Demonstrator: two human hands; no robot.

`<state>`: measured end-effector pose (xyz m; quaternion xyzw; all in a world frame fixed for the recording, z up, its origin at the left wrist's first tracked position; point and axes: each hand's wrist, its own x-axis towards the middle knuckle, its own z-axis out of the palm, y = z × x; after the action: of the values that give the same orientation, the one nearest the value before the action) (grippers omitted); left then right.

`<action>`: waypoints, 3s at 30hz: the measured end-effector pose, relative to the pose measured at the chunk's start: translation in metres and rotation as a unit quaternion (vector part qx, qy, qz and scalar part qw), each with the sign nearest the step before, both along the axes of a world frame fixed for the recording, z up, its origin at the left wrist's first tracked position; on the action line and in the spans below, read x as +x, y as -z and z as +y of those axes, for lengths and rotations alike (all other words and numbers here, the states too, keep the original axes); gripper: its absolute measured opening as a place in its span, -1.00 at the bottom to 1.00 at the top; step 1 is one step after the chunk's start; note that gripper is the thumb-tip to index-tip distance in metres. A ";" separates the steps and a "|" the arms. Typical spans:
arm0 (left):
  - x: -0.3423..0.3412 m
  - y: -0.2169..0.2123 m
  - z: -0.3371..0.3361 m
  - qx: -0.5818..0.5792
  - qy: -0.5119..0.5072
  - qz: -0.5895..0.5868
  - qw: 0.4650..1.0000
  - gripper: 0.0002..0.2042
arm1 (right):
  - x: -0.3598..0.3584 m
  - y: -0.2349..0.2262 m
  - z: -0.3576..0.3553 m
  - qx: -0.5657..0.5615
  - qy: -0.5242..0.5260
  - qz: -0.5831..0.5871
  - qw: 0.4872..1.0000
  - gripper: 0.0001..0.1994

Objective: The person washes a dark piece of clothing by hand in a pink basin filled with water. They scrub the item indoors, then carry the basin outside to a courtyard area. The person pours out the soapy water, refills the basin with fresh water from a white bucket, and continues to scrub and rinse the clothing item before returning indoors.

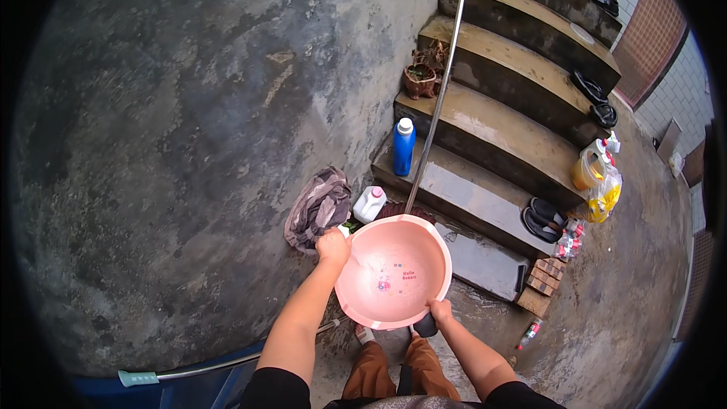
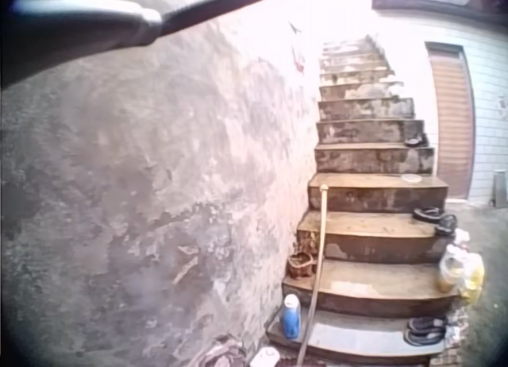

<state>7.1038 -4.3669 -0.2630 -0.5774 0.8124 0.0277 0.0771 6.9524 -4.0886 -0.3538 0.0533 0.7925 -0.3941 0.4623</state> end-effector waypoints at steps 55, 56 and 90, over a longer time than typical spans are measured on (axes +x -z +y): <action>0.182 -0.021 0.141 0.091 -0.148 0.467 0.867 -0.92 | 0.055 -0.043 0.004 -0.029 0.019 0.036 0.999 -0.65; 0.181 -0.019 0.141 0.091 -0.148 0.468 0.867 -0.92 | 0.053 -0.035 0.002 -0.017 0.011 0.031 0.999 -0.66; 0.143 0.028 0.162 0.232 -0.332 0.473 0.782 -0.91 | -0.007 0.005 -0.018 -0.014 -0.046 -0.044 0.998 -0.72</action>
<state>7.2467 -4.2049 -0.2907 -0.6903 0.4741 0.5088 -0.1995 6.9452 -4.1068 -0.3588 0.0278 0.7674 -0.3805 0.5154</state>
